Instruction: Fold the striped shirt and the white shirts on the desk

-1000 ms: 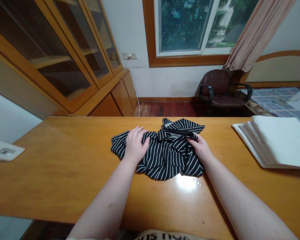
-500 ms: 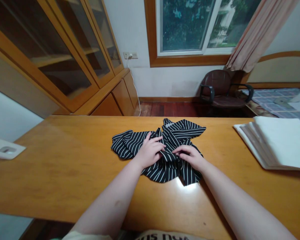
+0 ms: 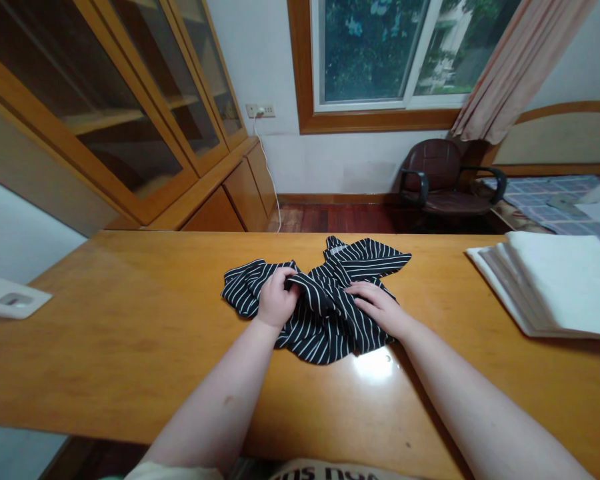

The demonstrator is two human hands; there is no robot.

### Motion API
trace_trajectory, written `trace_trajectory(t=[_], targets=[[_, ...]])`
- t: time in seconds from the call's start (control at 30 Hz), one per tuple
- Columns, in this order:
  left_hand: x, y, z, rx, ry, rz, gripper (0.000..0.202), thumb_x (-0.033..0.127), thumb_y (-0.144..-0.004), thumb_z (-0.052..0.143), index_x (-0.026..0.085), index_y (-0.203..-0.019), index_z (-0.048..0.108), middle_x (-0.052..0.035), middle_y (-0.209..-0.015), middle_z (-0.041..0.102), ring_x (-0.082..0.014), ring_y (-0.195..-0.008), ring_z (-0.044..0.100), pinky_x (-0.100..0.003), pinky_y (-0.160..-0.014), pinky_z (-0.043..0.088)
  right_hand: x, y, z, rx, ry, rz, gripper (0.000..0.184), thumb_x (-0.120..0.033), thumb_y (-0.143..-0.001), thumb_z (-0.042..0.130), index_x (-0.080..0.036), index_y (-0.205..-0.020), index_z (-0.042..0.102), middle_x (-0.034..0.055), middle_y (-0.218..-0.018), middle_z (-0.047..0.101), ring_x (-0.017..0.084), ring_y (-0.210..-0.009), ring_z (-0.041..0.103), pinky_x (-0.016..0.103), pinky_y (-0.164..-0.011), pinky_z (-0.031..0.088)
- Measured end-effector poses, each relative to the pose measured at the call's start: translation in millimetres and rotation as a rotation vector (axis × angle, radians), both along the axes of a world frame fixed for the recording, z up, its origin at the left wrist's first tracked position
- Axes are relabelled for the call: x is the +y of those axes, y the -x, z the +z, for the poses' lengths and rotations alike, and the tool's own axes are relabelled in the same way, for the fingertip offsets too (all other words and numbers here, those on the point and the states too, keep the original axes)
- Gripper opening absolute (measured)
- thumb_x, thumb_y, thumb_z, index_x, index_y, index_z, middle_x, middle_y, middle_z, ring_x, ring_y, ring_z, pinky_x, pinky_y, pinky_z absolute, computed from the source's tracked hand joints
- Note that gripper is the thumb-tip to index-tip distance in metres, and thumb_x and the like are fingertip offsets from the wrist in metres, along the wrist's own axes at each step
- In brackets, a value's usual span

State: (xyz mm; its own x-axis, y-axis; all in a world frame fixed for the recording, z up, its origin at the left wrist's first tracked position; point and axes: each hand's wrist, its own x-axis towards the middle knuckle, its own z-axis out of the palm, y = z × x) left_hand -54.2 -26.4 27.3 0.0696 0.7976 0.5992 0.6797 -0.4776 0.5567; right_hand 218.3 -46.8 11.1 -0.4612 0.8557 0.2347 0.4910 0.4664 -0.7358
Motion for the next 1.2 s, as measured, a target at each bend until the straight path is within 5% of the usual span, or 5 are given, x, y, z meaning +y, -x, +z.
trace_trajectory(t=[0.43,0.7,0.83,1.0,1.2], targets=[[10.8,4.8,-1.7,-0.228,0.023,0.216,0.012,0.022,-0.079,0.056,0.02,-0.09,0.057,-0.0019,-0.084,0.065,-0.0172,-0.08,0.062,-0.029,-0.075,0.048,15.5,-12.9,-14.1,0.129,0.197,-0.647,0.018,-0.036,-0.074,0.063,-0.02,-0.079,0.065,0.0036,-0.079,0.067,0.021,-0.076,0.06,0.036,-0.074,0.045],[29.5,22.6,-9.4,-0.509,0.153,0.481,0.011,0.025,-0.075,0.057,0.019,-0.085,0.058,-0.0013,-0.083,0.065,-0.0169,-0.078,0.06,-0.029,-0.075,0.046,15.2,-29.0,-7.7,0.768,-0.26,-1.195,0.021,-0.038,-0.076,0.053,-0.019,-0.085,0.053,0.0005,-0.08,0.056,0.016,-0.08,0.054,0.032,-0.079,0.043],[36.7,28.6,-15.0,-0.66,0.209,0.544,0.013,0.027,-0.075,0.054,0.019,-0.084,0.061,-0.0014,-0.083,0.066,-0.017,-0.078,0.06,-0.028,-0.073,0.047,24.3,-42.6,-12.2,0.748,-0.119,-1.395,0.017,-0.032,-0.073,0.052,-0.018,-0.082,0.051,0.0018,-0.08,0.054,0.017,-0.081,0.054,0.034,-0.081,0.043],[39.1,25.6,-20.6,-0.759,0.233,0.446,0.018,0.027,-0.074,0.052,0.018,-0.086,0.062,-0.0016,-0.083,0.066,-0.0162,-0.078,0.06,-0.027,-0.071,0.047,15.9,-33.3,-8.7,0.643,-0.321,-1.177,0.024,-0.03,-0.072,0.059,-0.02,-0.09,0.048,0.0021,-0.086,0.055,0.016,-0.078,0.054,0.033,-0.077,0.045],[39.6,21.2,-22.2,-0.764,0.25,0.377,0.021,0.029,-0.074,0.052,0.017,-0.087,0.062,-0.0022,-0.084,0.066,-0.0167,-0.081,0.06,-0.029,-0.076,0.048,-12.9,-4.4,3.1,0.042,-0.264,-0.339,0.012,-0.03,-0.078,0.061,-0.022,-0.087,0.059,0.0007,-0.074,0.061,0.013,-0.059,0.052,0.029,-0.059,0.044]])
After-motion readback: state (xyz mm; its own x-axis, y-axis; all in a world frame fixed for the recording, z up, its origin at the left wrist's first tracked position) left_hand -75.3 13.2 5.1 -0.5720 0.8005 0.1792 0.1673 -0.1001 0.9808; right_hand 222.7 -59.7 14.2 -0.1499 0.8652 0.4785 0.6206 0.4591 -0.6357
